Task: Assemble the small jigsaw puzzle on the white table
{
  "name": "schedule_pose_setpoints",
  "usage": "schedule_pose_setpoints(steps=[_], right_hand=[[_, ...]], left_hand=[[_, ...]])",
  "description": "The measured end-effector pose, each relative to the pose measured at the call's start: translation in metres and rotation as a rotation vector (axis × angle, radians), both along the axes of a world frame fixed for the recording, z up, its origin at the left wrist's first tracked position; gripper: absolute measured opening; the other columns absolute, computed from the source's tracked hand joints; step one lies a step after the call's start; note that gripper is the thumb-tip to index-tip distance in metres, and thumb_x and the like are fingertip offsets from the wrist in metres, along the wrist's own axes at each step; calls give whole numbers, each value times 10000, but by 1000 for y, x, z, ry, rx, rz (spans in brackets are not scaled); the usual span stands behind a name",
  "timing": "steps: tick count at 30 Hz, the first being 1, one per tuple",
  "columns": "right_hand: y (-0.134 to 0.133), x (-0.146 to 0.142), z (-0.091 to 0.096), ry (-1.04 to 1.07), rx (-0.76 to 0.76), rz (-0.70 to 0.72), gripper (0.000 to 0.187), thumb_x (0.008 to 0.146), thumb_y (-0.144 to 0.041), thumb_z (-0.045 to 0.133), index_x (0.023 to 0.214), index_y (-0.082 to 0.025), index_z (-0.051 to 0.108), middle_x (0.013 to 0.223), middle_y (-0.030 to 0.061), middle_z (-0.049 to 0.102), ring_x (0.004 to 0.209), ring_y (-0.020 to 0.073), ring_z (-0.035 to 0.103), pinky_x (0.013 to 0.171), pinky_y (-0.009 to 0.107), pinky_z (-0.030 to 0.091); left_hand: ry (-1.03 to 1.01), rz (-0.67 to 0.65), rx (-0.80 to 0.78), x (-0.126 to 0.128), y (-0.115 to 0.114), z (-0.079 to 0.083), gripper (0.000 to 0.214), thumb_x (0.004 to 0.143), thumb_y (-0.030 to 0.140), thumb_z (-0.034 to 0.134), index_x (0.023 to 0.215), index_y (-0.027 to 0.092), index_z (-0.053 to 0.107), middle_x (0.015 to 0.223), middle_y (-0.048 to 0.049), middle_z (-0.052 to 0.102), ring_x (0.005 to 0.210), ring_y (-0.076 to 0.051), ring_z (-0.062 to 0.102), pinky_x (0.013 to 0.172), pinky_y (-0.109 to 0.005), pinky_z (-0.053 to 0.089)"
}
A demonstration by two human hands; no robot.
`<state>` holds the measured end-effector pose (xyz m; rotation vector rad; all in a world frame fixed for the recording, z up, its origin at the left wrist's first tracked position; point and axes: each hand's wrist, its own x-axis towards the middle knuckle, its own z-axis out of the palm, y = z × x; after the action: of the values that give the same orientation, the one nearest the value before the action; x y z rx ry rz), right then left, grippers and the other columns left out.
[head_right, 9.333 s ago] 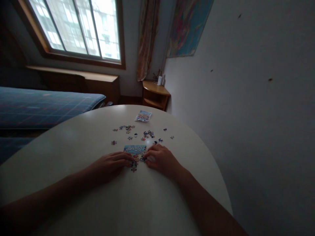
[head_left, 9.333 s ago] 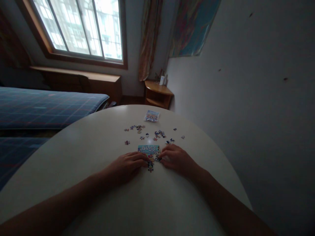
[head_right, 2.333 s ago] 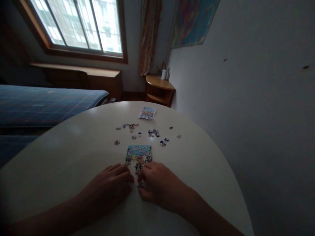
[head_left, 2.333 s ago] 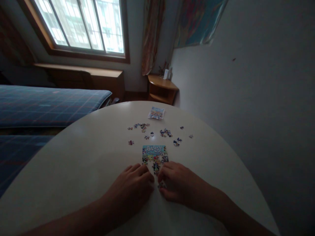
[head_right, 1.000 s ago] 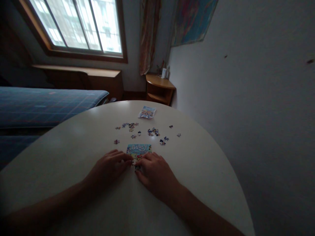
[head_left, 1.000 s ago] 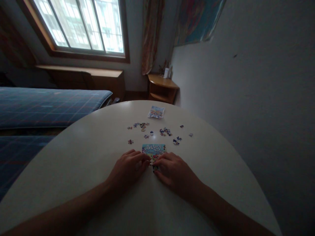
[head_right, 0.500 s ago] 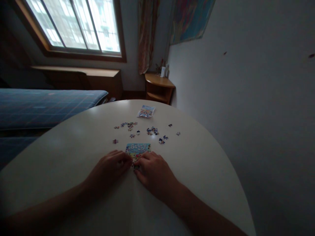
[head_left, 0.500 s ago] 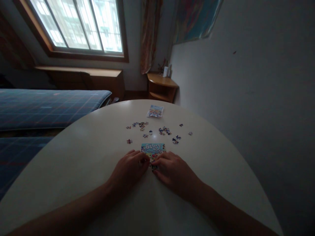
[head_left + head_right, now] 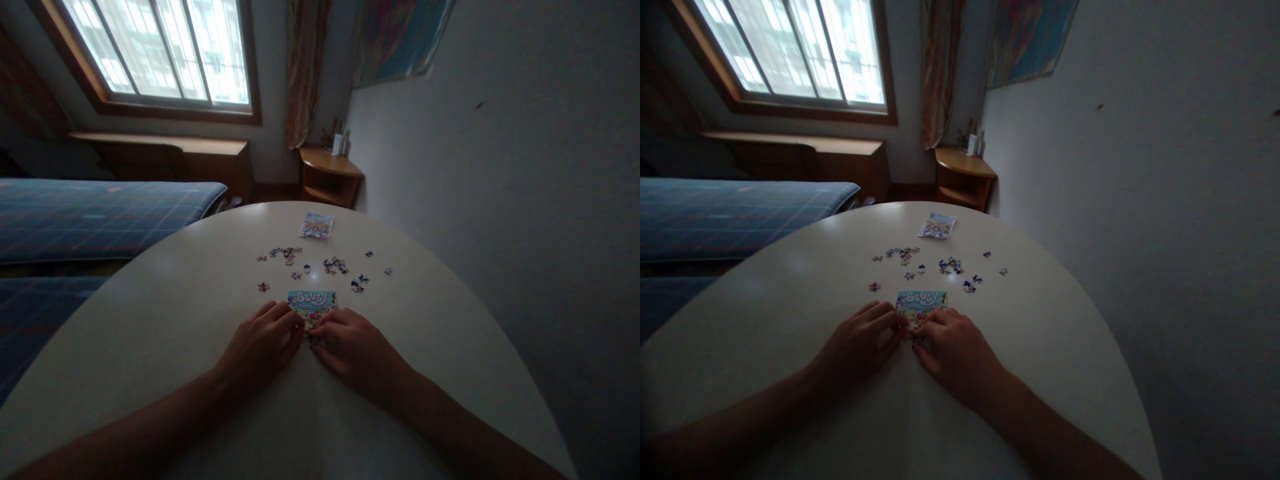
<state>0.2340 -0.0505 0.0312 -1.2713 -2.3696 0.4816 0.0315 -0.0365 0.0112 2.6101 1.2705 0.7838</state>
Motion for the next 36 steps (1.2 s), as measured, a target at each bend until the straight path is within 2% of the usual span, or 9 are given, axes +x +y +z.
schedule_pose_setpoints(steps=[6,11,16,26,32,36], right_hand=[[0,2,0,5,-12,5,198,811,-168,708,1006,-198,727,1058,73,705,1008,227,630,935,408,500],[-1,2,1,-15,-4,6,187,813,-177,710,999,-196,725,1053,82,699,999,222,633,921,402,510],[0,4,3,-73,39,71,164,835,-180,684,994,-194,719,1046,85,694,1013,224,621,924,397,506],[-1,9,12,-250,130,188,215,910,-219,596,1105,-212,687,1055,91,685,965,231,619,866,401,516],[-4,9,16,-295,115,195,222,874,-217,643,1092,-206,684,1104,92,692,985,245,635,851,410,520],[-3,11,20,-266,106,218,152,889,-198,628,1023,-202,698,1107,67,709,948,224,643,858,396,517]], left_hand=[[-28,-110,-37,-11,0,-1,142,936,184,586,1045,235,663,1071,-47,670,999,-218,583,885,-390,525],[4,-137,-11,-11,1,-4,137,936,178,601,1008,251,693,1048,-37,686,982,-212,590,864,-381,542],[46,-165,20,-9,3,-3,137,944,175,589,1002,237,697,1041,-42,698,975,-209,602,840,-363,555],[-29,-104,-110,-4,7,-2,110,886,179,648,806,227,707,915,-29,699,900,-198,591,820,-334,521],[-77,-132,-128,-4,7,-1,63,873,174,650,839,216,681,932,-34,690,930,-207,585,849,-344,520],[-160,-114,-113,-11,8,-3,98,908,160,583,949,212,654,984,-44,676,948,-199,593,848,-344,532]])
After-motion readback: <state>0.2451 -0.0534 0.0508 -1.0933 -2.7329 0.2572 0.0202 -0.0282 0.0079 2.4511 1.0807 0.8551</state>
